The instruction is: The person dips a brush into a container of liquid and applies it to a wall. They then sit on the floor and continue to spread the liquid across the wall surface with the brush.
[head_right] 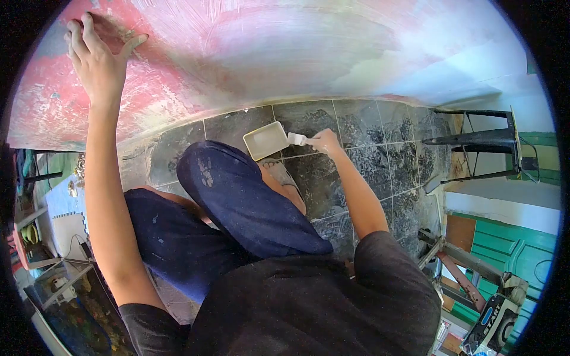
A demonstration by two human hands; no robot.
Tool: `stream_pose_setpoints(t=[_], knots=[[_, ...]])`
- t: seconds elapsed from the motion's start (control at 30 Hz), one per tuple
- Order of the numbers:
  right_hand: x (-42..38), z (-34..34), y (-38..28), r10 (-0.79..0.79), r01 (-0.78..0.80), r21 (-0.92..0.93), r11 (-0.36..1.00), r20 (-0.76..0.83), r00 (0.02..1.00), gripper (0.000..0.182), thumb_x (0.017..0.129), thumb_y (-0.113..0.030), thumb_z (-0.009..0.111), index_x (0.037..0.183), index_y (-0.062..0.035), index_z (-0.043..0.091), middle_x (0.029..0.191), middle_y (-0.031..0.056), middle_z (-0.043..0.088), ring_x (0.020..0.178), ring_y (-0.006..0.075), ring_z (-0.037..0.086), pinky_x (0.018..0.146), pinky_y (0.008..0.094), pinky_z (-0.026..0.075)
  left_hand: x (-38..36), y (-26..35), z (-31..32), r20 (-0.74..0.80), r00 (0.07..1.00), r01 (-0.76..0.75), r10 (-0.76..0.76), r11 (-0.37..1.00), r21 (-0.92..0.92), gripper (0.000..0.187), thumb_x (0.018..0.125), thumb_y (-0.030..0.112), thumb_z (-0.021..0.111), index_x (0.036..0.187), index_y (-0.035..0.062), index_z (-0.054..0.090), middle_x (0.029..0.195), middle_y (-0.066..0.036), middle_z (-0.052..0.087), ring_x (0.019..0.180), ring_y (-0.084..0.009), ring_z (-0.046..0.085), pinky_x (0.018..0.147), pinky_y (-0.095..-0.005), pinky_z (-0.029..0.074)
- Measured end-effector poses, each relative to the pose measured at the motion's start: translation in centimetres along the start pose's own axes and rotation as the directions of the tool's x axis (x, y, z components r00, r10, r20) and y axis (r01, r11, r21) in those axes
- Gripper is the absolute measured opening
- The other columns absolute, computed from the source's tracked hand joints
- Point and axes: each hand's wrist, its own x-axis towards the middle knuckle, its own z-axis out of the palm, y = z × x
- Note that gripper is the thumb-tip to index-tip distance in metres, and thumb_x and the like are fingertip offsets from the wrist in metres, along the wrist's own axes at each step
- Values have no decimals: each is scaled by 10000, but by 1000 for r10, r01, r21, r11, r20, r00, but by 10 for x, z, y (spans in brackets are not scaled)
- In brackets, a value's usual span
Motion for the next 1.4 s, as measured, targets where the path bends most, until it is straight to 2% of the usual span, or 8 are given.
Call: stream_pose_setpoints(t=[0.13, 0.2, 0.33, 0.47, 0.8, 0.97, 1.17, 1.4], knots=[[-20, -7, 5, 200, -224, 271, 936, 115, 973, 348, 902, -367, 769, 866, -21, 783, 610, 12, 601, 499, 84, 473, 479, 266, 366, 1, 3, -3, 10, 999, 40, -39, 999, -36, 1102, 700, 585, 853, 1492, -25, 389, 1501, -333, 398, 1380, -518, 400, 1151, -543, 364], [-44, -11, -4, 55, -235, 745, 624, 258, 965, 385, 941, -421, 733, 910, -40, 688, 612, -19, 519, 453, 65, 402, 419, 254, 298, 2, 5, -4, 17, 998, 56, -55, 997, -51, 1103, 704, 576, 855, 1503, -18, 379, 1515, -332, 385, 1393, -517, 386, 1156, -545, 357], [-69, -17, -22, -285, -359, 924, 135, 383, 879, 319, 1067, -375, 553, 1126, -63, 584, 641, -44, 490, 446, 20, 347, 386, 192, 243, 1, 5, -7, 73, 991, 114, -110, 992, -58, 1127, 707, 560, 858, 1535, -3, 342, 1554, -325, 344, 1433, -511, 340, 1172, -548, 337], [-86, -29, -54, -352, -278, 960, 26, 269, 896, 313, 1089, -354, 505, 1160, -59, 583, 643, -45, 495, 452, 12, 353, 406, 179, 280, 4, 11, -12, 109, 982, 164, -156, 984, -70, 1152, 706, 544, 861, 1562, 13, 303, 1587, -318, 292, 1472, -494, 280, 1193, -550, 314], [-97, -126, -144, -178, 221, 964, 145, -195, 965, 247, 1009, -220, 667, 1049, 21, 630, 765, 26, 605, 530, 49, 457, 454, 200, 311, 9, 14, -17, 132, 975, 192, -181, 978, -81, 1189, 672, 523, 872, 1577, 22, 286, 1614, -274, 268, 1489, -467, 264, 1205, -539, 312], [-96, -193, -157, 96, 550, 731, 403, -632, 769, 230, 896, -192, 778, 959, -3, 664, 752, 49, 655, 580, 106, 563, 524, 262, 432, 10, 16, -19, 148, 971, 197, -187, 979, -54, 1214, 671, 576, 842, 1583, 20, 265, 1624, -271, 244, 1493, -477, 253, 1199, -550, 319], [-89, -271, -147, 96, 200, 149, 968, -963, 250, 301, 885, -252, 740, 912, 41, 677, 826, 236, 719, 773, 379, 713, 737, 452, 547, 10, 18, -21, 167, 965, 209, -202, 978, -23, 1230, 668, 581, 838, 1589, 23, 245, 1626, -269, 239, 1489, -478, 260, 1199, -544, 329], [-74, -268, -179, 27, 152, 75, 985, -955, 296, 325, 908, -316, 714, 881, 7, 715, 820, 247, 716, 807, 413, 708, 762, 473, 547, 11, 18, -22, 171, 963, 215, -210, 976, -15, 1228, 661, 594, 828, 1585, 22, 257, 1624, -265, 249, 1490, -465, 269, 1198, -537, 336]])
